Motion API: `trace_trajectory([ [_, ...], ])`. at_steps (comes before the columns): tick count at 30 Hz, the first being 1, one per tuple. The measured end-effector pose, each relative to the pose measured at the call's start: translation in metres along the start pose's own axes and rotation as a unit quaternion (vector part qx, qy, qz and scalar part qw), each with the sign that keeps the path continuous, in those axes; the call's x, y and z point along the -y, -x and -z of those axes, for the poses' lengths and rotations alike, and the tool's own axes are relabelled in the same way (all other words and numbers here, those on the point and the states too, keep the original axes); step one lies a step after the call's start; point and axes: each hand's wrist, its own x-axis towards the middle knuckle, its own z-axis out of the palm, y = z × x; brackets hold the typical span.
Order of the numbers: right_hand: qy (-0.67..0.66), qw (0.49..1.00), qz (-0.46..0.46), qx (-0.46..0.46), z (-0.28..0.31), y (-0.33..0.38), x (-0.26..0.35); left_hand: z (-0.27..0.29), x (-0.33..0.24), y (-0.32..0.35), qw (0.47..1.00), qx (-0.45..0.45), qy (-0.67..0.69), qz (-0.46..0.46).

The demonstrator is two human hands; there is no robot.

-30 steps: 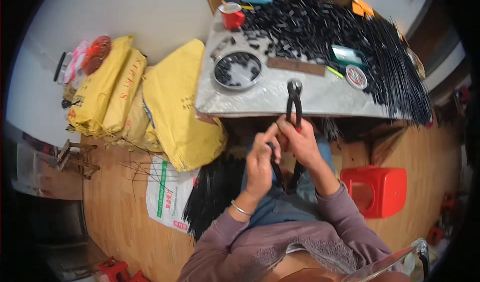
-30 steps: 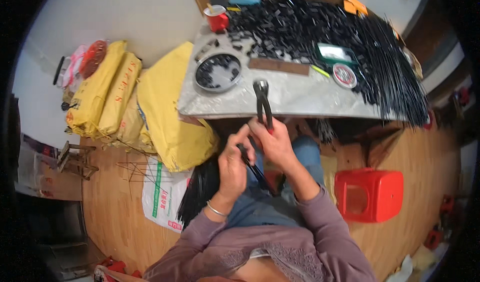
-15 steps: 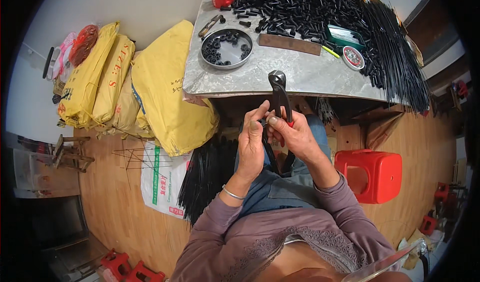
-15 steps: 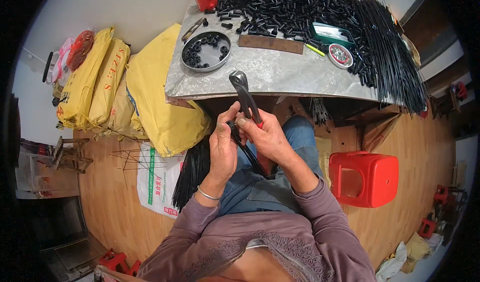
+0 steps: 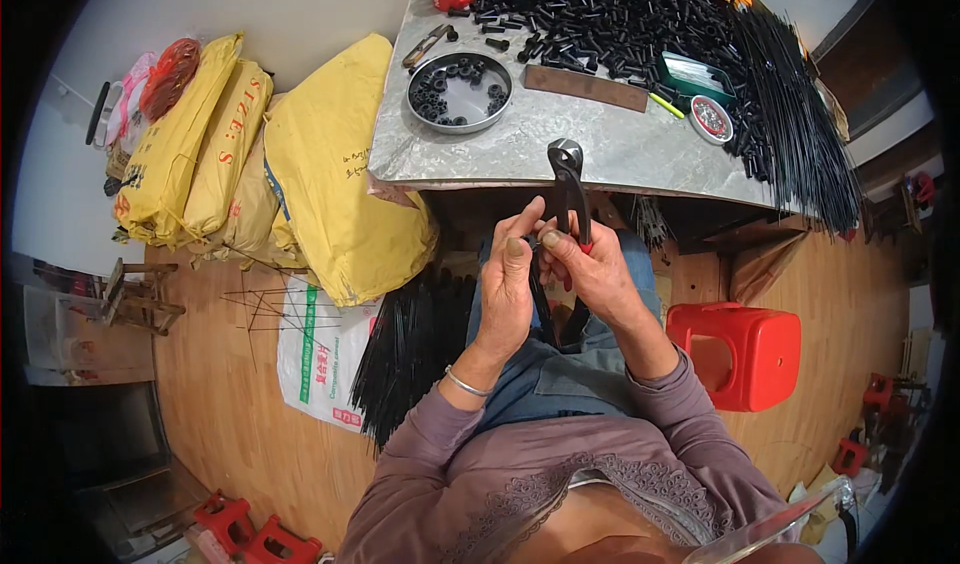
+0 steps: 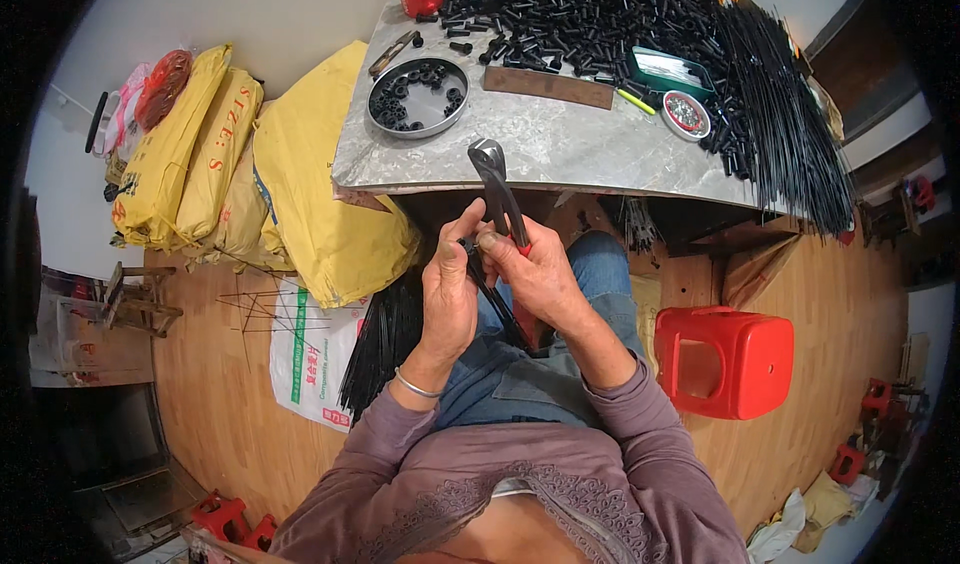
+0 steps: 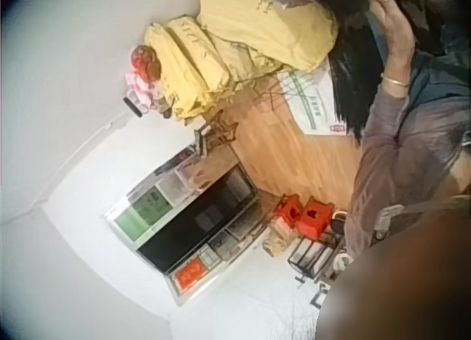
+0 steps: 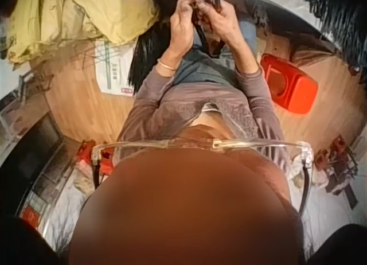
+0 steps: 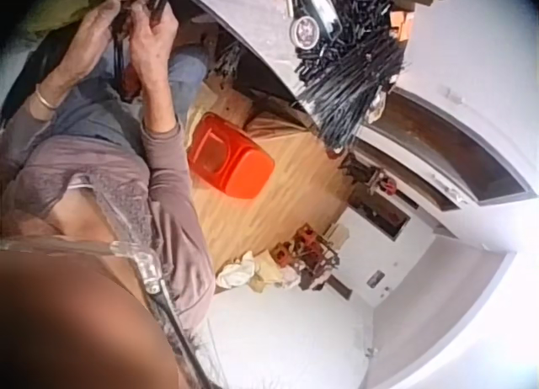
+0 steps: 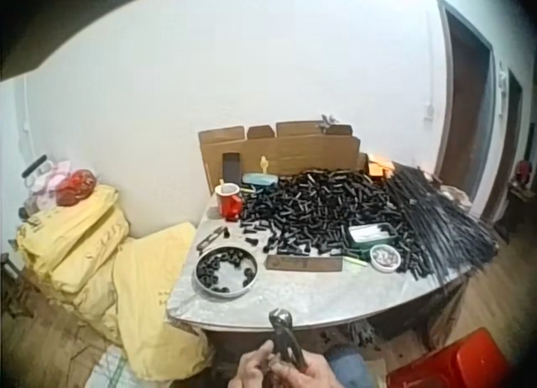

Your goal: Bundling groups of black cables using zip ties and trimming the excess with pliers.

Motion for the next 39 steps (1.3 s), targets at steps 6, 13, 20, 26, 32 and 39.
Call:
trace_trajectory([
  [6, -0.001, 1.0, -0.005, 0.001, 0.001, 0.0, 0.002, -0.003, -0.004, 0.001, 1.0, -0.003, 0.008, 0.007],
  [13, -0.003, 1.0, 0.008, 0.002, 0.0, 0.0, 0.001, -0.002, -0.002, 0.0, 1.0, 0.0, 0.004, 0.001],
  [20, 0.189, 0.967, 0.121, -0.119, -0.029, 0.021, -0.009, 0.004, -0.002, -0.001, 1.0, -0.024, 0.005, 0.008],
  [26, 0.192, 0.978, 0.036, 0.069, -0.022, 0.027, 0.022, 0.009, -0.016, 0.0, 0.992, -0.077, 0.067, 0.077],
  [32, 0.042, 0.94, -0.246, 0.234, 0.024, 0.035, 0.061, 0.015, -0.014, -0.012, 0.98, -0.098, 0.147, 0.092],
  [39, -0.022, 0.896, -0.351, 0.272, 0.044, 0.041, 0.073, 0.003, -0.024, -0.01, 0.991, -0.047, 0.009, 0.124],
])
